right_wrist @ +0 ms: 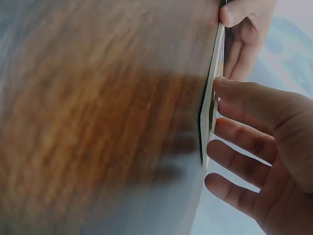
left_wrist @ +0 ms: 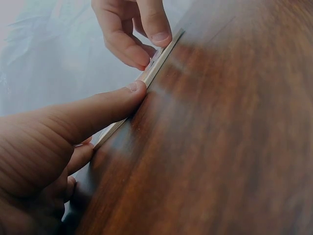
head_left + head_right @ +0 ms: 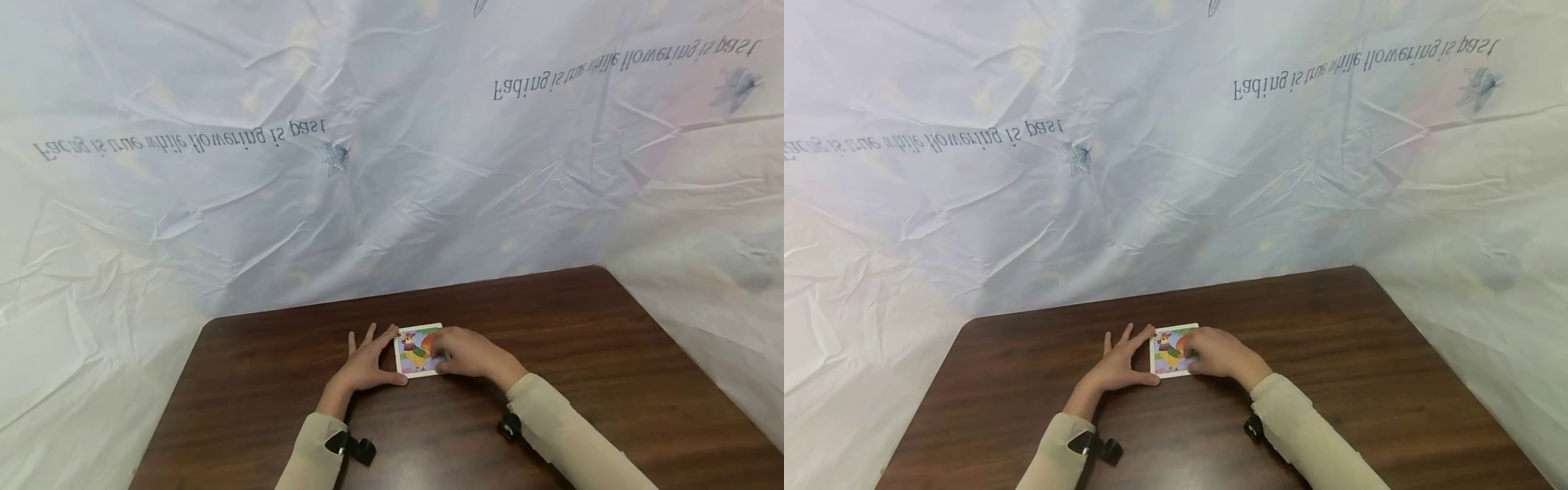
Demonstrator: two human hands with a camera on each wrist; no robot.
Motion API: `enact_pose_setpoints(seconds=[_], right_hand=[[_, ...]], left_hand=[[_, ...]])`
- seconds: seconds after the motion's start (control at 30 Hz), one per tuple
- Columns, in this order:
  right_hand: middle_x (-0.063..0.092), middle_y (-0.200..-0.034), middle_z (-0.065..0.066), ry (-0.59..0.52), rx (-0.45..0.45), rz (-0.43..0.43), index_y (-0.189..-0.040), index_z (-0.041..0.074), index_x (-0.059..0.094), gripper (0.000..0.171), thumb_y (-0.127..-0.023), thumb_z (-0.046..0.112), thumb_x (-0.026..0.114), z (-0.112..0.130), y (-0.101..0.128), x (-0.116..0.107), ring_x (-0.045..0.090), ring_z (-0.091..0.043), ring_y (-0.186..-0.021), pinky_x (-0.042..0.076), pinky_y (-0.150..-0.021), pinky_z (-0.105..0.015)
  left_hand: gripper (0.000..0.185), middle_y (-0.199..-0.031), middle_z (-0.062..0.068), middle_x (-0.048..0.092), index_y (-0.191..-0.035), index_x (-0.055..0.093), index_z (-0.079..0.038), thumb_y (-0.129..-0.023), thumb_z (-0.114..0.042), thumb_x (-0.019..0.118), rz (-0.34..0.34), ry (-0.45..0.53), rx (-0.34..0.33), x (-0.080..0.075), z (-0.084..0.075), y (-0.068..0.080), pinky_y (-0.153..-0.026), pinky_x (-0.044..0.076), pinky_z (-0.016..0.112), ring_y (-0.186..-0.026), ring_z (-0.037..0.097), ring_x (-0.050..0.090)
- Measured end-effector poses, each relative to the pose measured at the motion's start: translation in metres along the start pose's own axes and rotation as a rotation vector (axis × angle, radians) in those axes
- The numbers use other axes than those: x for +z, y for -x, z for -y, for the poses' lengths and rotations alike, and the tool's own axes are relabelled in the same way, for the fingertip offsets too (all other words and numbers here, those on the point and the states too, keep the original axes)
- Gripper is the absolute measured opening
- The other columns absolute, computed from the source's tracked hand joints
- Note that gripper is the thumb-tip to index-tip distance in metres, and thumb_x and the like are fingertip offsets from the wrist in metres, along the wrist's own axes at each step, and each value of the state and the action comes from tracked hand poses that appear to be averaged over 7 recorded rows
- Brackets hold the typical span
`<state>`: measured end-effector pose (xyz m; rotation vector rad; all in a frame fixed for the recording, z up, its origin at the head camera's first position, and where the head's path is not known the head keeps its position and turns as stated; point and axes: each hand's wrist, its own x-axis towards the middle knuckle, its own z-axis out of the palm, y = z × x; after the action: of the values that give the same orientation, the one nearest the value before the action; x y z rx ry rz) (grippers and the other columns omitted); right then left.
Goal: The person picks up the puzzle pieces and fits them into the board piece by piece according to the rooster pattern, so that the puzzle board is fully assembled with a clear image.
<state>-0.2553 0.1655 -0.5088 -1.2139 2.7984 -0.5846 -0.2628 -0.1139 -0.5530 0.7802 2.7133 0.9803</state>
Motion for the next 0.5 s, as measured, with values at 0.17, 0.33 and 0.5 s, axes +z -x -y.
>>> enact_pose_setpoints(seconds=[0.17, 0.33, 0.5], right_hand=[[0.073, -0.106, -0.001, -0.012, 0.010, -0.004, -0.100, 0.012, 0.080, 0.009, -0.092, 0.009, 0.082, -0.0007, -0.0033, 0.0007, 0.067, -0.016, -0.092, 0.059, -0.079, -0.038], [0.073, -0.106, -0.001, -0.029, 0.008, -0.003, -0.100, 0.011, 0.080, 0.009, -0.092, 0.008, 0.082, -0.0041, -0.0061, 0.0023, 0.066, -0.015, -0.091, 0.058, -0.079, -0.038], [0.073, -0.108, -0.001, -0.009, 0.012, -0.004, -0.101, 0.012, 0.080, 0.010, -0.092, 0.009, 0.082, -0.0081, -0.0099, 0.0012, 0.067, -0.016, -0.094, 0.058, -0.080, -0.039]], left_hand=[[0.105, -0.174, 0.006, 0.025, -0.168, 0.034, -0.018, -0.084, -0.050, 0.088, -0.001, 0.002, 0.009, -0.0021, 0.0023, -0.0019, -0.118, -0.022, 0.070, -0.162, 0.039, -0.002], [0.105, -0.174, 0.008, 0.026, -0.167, 0.034, -0.016, -0.084, -0.050, 0.089, 0.001, 0.005, 0.013, -0.0034, 0.0053, -0.0029, -0.118, -0.021, 0.071, -0.162, 0.040, -0.001], [0.107, -0.173, 0.009, 0.026, -0.168, 0.033, -0.014, -0.084, -0.051, 0.089, -0.011, 0.010, 0.033, -0.0064, 0.0081, -0.0076, -0.118, -0.020, 0.072, -0.162, 0.042, 0.000]])
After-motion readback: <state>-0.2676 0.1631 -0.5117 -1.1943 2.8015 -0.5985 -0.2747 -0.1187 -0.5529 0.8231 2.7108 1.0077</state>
